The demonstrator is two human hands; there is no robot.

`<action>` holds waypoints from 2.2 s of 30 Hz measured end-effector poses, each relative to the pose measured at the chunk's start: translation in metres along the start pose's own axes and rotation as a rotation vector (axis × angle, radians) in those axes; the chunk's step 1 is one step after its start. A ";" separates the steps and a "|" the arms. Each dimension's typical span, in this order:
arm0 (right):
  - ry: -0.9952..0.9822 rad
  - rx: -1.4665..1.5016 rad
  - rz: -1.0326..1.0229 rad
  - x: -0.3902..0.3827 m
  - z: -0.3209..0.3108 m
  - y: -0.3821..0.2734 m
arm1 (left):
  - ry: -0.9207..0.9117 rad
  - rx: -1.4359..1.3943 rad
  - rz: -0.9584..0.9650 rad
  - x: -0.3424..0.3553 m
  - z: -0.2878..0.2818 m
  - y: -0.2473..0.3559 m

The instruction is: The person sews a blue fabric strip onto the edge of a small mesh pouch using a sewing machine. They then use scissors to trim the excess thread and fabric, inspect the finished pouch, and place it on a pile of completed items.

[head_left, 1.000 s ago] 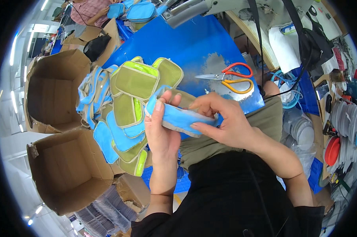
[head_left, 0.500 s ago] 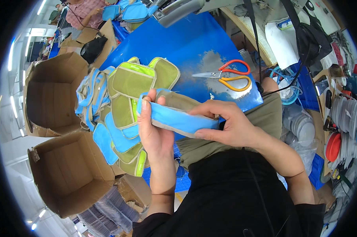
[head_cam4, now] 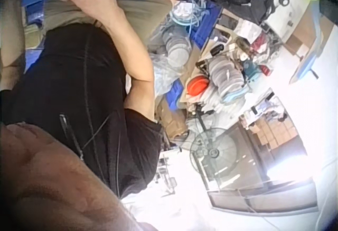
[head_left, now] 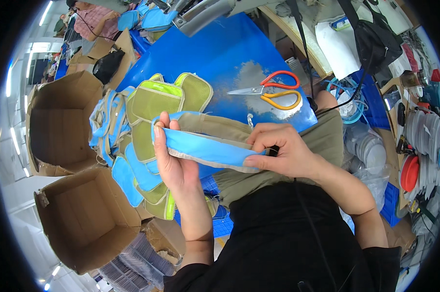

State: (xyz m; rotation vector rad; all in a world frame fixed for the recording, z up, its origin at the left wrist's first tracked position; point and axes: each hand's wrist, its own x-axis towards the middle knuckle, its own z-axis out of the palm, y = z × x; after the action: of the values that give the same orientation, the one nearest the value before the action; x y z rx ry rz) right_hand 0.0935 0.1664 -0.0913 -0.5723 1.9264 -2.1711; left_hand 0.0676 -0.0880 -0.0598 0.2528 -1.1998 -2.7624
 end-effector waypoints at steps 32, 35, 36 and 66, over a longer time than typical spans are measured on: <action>0.031 0.104 0.037 0.041 0.017 -0.015 | -0.225 0.245 -0.135 -0.034 0.037 -0.040; 0.044 0.056 0.013 0.039 0.017 -0.013 | -0.197 0.218 -0.118 -0.035 0.039 -0.042; 0.043 0.030 0.003 0.039 0.017 -0.013 | -0.192 0.213 -0.120 -0.035 0.039 -0.042; 0.043 -0.473 -0.085 0.034 0.016 -0.006 | -0.058 0.293 -0.410 -0.037 -0.010 -0.045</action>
State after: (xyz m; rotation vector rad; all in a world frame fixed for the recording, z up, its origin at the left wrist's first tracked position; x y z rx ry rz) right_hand 0.0702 0.1397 -0.0782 -0.6921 2.4977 -1.7777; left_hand 0.1040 -0.0584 -0.0952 0.5016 -1.7444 -2.9276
